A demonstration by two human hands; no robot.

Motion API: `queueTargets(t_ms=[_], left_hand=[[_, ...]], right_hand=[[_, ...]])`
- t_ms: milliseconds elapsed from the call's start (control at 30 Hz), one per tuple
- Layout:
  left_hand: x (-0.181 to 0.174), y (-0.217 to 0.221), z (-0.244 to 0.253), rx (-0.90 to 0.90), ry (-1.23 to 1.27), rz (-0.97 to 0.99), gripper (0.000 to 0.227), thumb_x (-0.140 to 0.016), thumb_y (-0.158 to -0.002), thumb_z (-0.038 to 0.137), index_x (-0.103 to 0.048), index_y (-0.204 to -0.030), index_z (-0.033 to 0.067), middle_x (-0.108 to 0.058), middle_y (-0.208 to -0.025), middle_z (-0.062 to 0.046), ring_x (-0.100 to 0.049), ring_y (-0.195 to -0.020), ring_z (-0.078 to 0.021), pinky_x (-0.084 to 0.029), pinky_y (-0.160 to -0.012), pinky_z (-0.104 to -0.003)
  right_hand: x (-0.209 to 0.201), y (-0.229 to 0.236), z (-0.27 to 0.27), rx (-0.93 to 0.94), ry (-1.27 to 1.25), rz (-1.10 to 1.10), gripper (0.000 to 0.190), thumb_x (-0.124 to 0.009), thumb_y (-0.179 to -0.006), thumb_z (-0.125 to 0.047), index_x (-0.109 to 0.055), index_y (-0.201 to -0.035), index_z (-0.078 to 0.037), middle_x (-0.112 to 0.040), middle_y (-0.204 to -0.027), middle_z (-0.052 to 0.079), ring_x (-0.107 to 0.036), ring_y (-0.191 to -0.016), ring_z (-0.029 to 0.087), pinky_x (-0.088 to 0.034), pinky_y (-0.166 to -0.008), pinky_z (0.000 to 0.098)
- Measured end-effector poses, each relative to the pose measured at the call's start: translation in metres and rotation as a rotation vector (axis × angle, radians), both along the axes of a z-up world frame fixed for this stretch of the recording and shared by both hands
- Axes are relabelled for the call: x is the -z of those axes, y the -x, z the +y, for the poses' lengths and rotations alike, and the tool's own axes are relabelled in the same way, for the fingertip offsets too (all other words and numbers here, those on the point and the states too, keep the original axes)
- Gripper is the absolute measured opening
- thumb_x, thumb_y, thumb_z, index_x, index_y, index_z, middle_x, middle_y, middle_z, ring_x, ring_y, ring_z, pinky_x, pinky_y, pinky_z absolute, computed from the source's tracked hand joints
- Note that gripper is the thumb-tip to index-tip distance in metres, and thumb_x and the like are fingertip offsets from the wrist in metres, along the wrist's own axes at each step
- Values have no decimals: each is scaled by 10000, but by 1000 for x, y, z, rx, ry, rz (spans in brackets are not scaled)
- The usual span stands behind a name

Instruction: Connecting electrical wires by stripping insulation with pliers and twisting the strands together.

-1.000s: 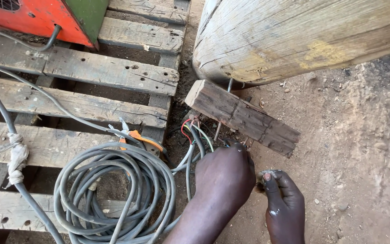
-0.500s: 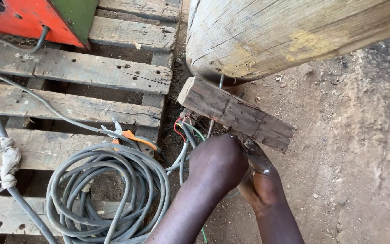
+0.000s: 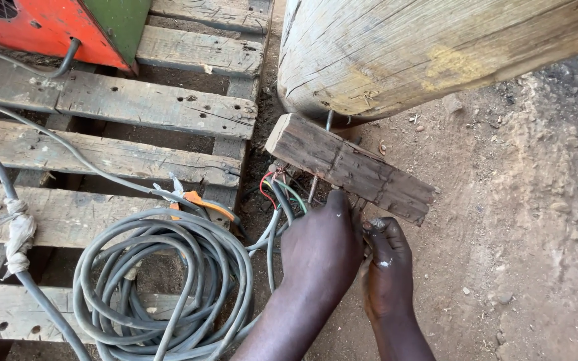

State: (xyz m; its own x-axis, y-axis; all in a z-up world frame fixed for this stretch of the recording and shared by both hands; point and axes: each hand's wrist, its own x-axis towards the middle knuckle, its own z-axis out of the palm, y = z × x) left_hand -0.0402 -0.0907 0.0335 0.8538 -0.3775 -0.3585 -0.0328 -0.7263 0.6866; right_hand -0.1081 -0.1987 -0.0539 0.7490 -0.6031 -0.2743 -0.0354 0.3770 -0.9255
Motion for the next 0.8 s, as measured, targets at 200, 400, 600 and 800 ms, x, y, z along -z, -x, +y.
queueTargets(t_ms=[200, 400, 600, 800], left_hand=[[11, 7, 5, -56, 81, -64, 203, -507, -1022, 340, -599, -981, 164, -733, -876, -99, -694, -759, -417, -520, -601, -568], [17, 5, 6, -64, 105, -123, 219, -472, -1005, 230, -639, -895, 140, -704, -770, -112, -695, -673, -396, -533, -638, -544], [19, 4, 2, -94, 76, -145, 204, -482, -1005, 271, -620, -925, 144, -710, -777, -113, -689, -650, -397, -528, -568, -542], [24, 11, 5, -137, 154, -156, 171, -495, -976, 293, -591, -982, 152, -744, -907, -121, -703, -768, -443, -507, -614, -593]], right_hand=[[-26, 0, 14, 84, 58, 253, 136, -577, -1030, -90, -643, -913, -109, -674, -929, 49, -570, -851, 210, -423, -742, 401], [-31, -8, 17, 88, -29, 247, 120, -658, -974, -112, -690, -1089, -115, -734, -1083, 55, -628, -974, 201, -458, -749, 414], [-25, -12, 15, 147, 28, 227, 57, -605, -1018, -37, -657, -1037, -24, -717, -1014, 132, -678, -949, 252, -576, -794, 404], [-21, -8, 22, 151, 164, 198, 65, -671, -999, -95, -672, -950, -53, -692, -842, 86, -610, -771, 170, -489, -695, 310]])
